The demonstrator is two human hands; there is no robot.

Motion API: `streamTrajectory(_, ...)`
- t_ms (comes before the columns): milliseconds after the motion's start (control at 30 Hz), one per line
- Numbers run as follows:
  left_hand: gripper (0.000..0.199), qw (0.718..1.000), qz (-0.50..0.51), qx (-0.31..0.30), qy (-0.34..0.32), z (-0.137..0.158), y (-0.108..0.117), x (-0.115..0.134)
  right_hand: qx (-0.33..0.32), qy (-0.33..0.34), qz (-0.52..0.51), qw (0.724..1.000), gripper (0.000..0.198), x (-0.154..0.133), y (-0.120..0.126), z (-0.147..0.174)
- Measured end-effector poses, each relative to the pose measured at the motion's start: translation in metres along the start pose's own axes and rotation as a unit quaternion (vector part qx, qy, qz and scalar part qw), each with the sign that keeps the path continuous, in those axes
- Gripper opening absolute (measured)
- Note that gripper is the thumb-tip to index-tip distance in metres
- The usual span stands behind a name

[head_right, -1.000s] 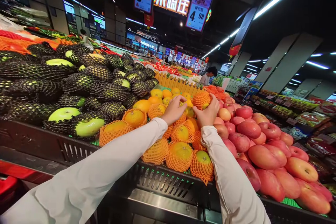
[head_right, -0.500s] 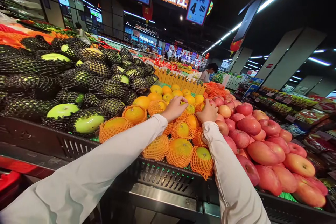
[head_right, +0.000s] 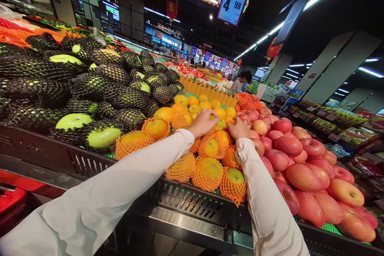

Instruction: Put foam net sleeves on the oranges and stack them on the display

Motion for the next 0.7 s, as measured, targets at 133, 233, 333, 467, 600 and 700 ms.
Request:
streamTrajectory(133,0.013,0.999,-0.035,-0.003,0.001,-0.001,-0.002,-0.001,-0.051,-0.010,0.054,0.997,0.057,-0.009,-0.004,0.000)
streamTrajectory(233,0.014,0.999,-0.041,0.005,-0.002,-0.002,-0.002,-0.002,-0.076,-0.016,0.075,0.994,0.061,-0.010,-0.011,-0.005)
streamTrajectory(333,0.015,0.999,-0.038,0.005,-0.002,-0.003,-0.002,-0.002,-0.058,-0.041,0.061,0.996,0.069,-0.003,-0.016,-0.012)
streamTrajectory(467,0.015,0.999,-0.037,0.002,0.005,-0.003,-0.001,-0.003,-0.060,-0.051,0.041,0.996,0.074,0.002,-0.021,-0.017)
streamTrajectory(600,0.014,0.999,-0.044,-0.003,0.001,0.000,0.000,-0.002,-0.081,-0.045,0.007,0.996,0.078,0.004,-0.024,-0.010)
streamTrajectory(700,0.015,0.997,-0.077,-0.024,-0.020,0.004,-0.003,0.001,-0.072,-0.022,-0.042,0.996,0.087,0.004,-0.030,-0.006)
Point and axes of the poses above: each hand's wrist, its own z-axis away from the middle knuckle, its own y-axis out of the back of the hand, x = y × z, the point moved 7 cm from there along -z, towards the middle knuckle, and after that the axes turned 11 degrees about y, right-handed, at the moved point
